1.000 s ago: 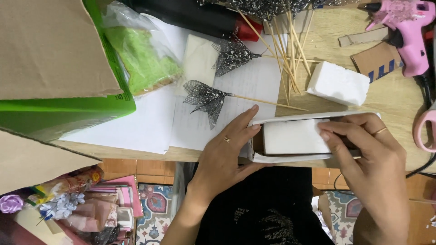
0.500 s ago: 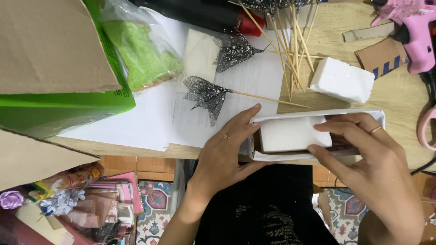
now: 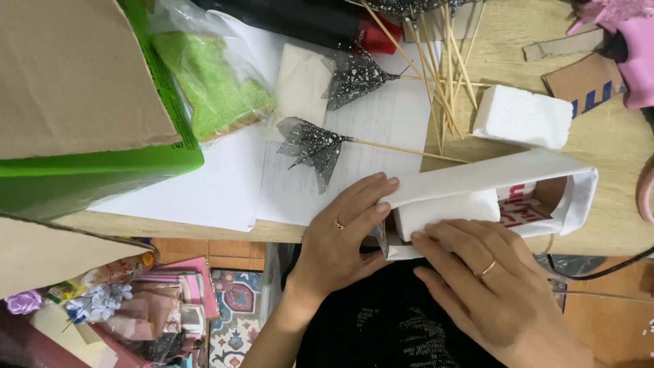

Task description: The person places a white foam block into a cardboard box, then uses a utility knife to cut a second foam block into smaller pieces. The cut pieces are placed into the box alongside the first block.

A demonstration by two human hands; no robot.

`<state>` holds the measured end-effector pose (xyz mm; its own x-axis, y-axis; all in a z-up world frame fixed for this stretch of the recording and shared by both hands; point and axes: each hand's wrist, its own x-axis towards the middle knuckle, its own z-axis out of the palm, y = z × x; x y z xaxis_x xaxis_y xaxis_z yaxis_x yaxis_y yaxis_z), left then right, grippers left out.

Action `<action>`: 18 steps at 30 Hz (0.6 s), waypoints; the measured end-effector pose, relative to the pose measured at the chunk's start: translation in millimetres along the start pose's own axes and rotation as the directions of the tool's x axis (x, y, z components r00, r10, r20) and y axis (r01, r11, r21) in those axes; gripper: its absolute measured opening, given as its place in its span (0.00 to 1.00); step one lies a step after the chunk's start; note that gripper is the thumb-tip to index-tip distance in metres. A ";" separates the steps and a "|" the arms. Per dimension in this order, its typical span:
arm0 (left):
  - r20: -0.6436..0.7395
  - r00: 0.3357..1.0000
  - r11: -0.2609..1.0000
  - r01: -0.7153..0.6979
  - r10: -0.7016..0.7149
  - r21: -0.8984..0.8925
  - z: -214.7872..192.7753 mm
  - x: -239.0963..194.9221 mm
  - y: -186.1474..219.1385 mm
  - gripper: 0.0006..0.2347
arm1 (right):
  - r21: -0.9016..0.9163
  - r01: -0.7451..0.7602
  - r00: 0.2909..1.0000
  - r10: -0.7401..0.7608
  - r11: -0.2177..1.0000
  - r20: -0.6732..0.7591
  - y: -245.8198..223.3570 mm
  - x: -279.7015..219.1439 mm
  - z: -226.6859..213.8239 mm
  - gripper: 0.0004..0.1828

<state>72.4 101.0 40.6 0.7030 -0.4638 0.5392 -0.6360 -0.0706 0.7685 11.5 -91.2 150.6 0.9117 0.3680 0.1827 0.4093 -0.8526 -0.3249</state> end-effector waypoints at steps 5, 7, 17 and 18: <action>-0.008 0.999 0.999 0.035 -0.035 -0.017 0.2 0.2 -1.5 0.20 | 0.019 0.061 0.998 -0.061 0.998 -0.018 4.9 -2.9 13.3 0.17; 0.015 1.000 1.000 -0.016 0.015 0.008 -0.1 0.5 -3.8 0.22 | 0.065 0.078 0.992 -0.071 0.995 -0.104 3.8 0.0 17.3 0.14; 0.064 0.994 0.996 -0.086 0.087 -0.013 -4.1 2.4 -5.0 0.19 | -0.306 0.211 0.969 -0.159 0.928 0.186 16.2 15.5 10.6 0.19; 0.056 0.996 0.997 -0.070 0.071 -0.020 -3.1 1.8 -6.5 0.21 | -0.392 0.233 0.968 -0.174 0.890 0.181 16.0 18.9 11.9 0.15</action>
<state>78.8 103.4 37.6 0.6371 -0.5161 0.5726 -0.6775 -0.0205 0.7353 35.7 -93.5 137.8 0.8177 0.5718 0.0658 0.5627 -0.8183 0.1175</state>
